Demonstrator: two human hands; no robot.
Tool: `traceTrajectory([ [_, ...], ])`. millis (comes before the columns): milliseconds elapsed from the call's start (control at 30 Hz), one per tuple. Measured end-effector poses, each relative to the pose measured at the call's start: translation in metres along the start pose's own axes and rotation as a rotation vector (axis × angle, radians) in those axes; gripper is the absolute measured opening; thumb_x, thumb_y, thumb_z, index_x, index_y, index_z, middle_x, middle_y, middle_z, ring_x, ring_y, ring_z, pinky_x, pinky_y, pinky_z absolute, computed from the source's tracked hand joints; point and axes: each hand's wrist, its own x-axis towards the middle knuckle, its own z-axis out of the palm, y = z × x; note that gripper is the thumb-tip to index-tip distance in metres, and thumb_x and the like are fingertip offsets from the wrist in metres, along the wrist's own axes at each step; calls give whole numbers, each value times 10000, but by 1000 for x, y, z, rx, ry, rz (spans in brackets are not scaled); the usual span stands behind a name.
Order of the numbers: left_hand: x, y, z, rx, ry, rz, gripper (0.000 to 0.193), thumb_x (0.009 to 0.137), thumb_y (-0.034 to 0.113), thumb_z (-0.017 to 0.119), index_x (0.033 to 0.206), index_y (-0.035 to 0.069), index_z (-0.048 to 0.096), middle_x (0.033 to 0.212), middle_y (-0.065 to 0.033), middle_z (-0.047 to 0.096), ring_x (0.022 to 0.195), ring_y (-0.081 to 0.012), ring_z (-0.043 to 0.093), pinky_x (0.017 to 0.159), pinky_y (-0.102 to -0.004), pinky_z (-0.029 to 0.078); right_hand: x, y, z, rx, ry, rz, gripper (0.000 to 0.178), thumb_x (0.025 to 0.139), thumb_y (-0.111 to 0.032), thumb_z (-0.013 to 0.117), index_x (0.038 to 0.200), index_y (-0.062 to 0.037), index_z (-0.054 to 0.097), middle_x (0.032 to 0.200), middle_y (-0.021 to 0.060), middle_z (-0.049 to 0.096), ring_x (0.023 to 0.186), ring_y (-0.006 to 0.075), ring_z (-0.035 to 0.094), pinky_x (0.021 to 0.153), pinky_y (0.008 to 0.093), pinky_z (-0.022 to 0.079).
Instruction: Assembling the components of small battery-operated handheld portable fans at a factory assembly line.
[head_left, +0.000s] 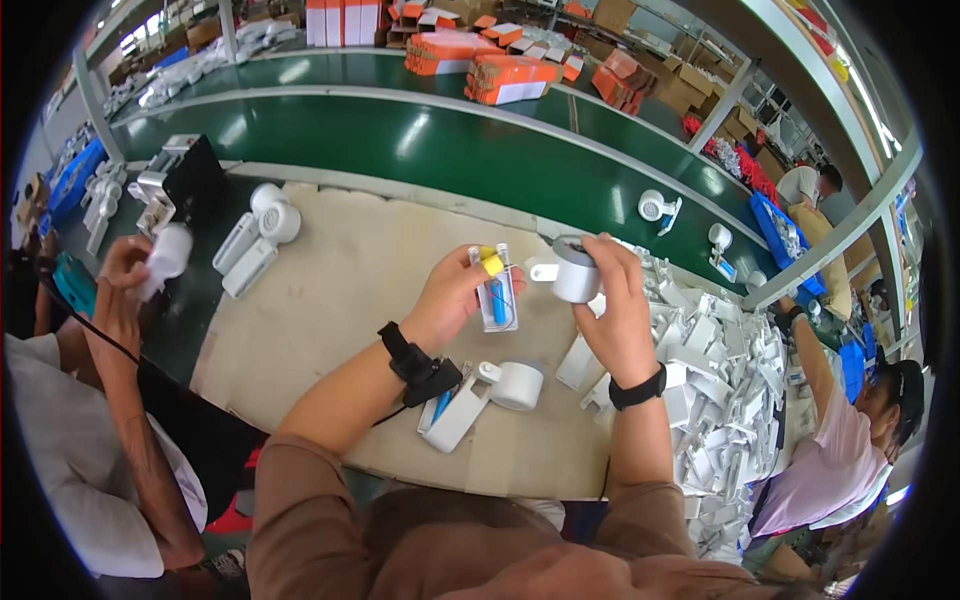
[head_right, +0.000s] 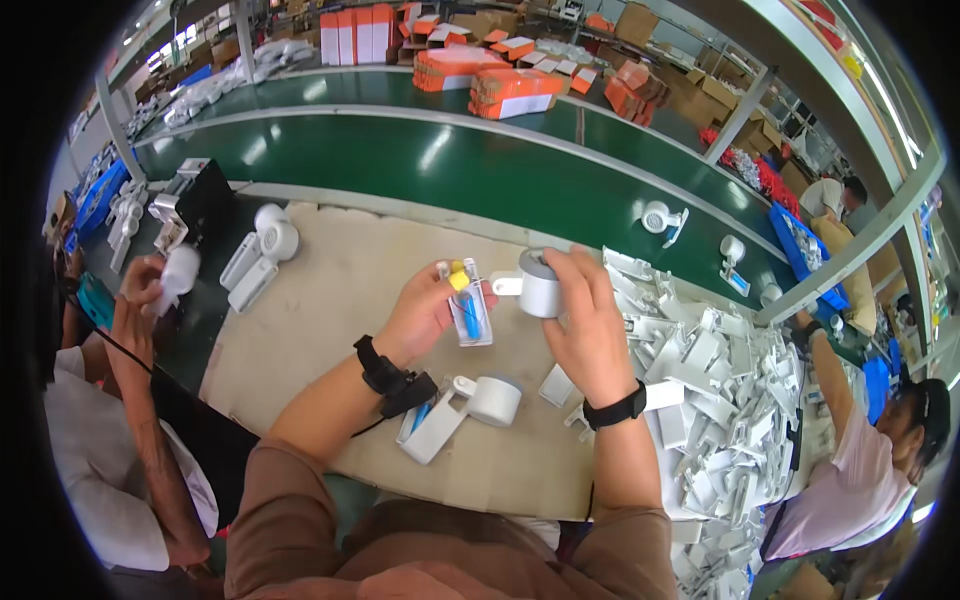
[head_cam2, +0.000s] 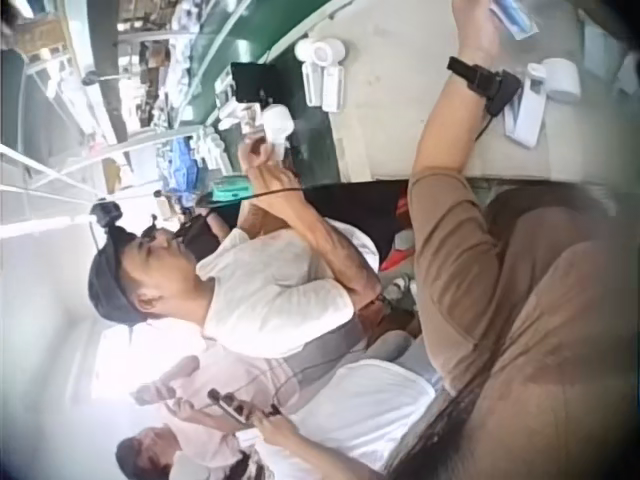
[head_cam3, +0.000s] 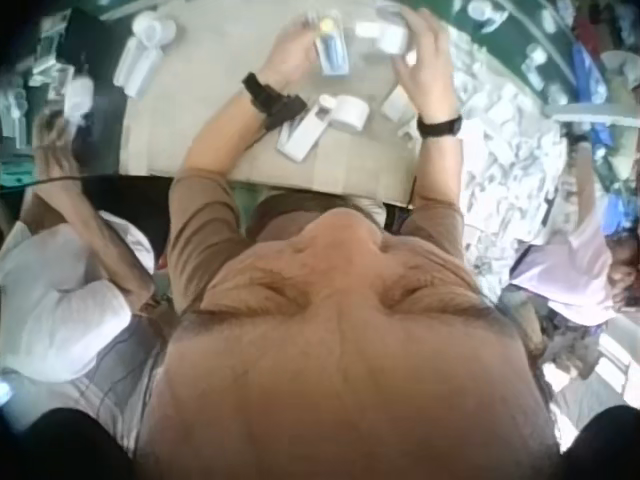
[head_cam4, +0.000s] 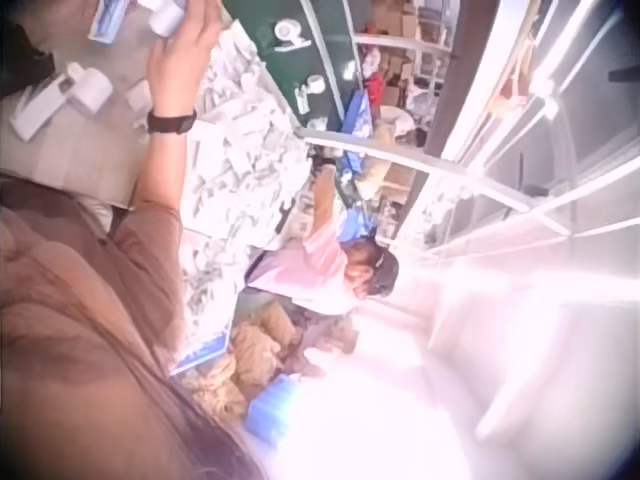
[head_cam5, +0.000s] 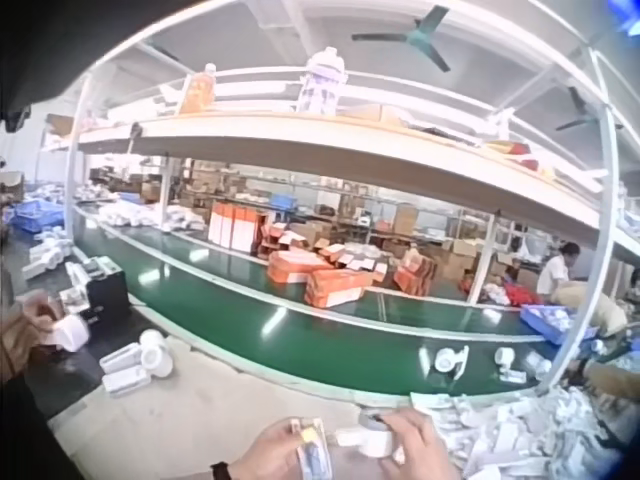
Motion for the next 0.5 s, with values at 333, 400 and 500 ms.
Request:
traceTrajectory([
  [333, -18, 28, 21, 326, -162, -166, 155, 865, 76, 394, 953, 6, 501, 793, -91, 598, 617, -147, 587, 552, -268, 485, -10, 26, 7, -45, 222, -402, 578, 559, 138, 663, 1054, -159, 629, 999, 69, 534, 1072, 350, 542, 849, 403, 503],
  [400, -21, 30, 19, 368, -198, -165, 135, 853, 73, 424, 948, 4, 492, 783, -82, 589, 611, -129, 572, 545, -262, 474, -10, 26, 8, -54, 222, -419, 596, 549, 140, 666, 1056, -172, 633, 996, 64, 533, 1064, 346, 546, 843, 404, 504],
  [500, -24, 29, 21, 575, -152, -122, 128, 829, 53, 463, 947, 8, 484, 779, -75, 582, 603, -114, 557, 543, -257, 463, -10, 24, 9, -81, 211, -426, 616, 537, 139, 666, 1058, -188, 634, 996, 63, 533, 1058, 341, 550, 828, 406, 507],
])
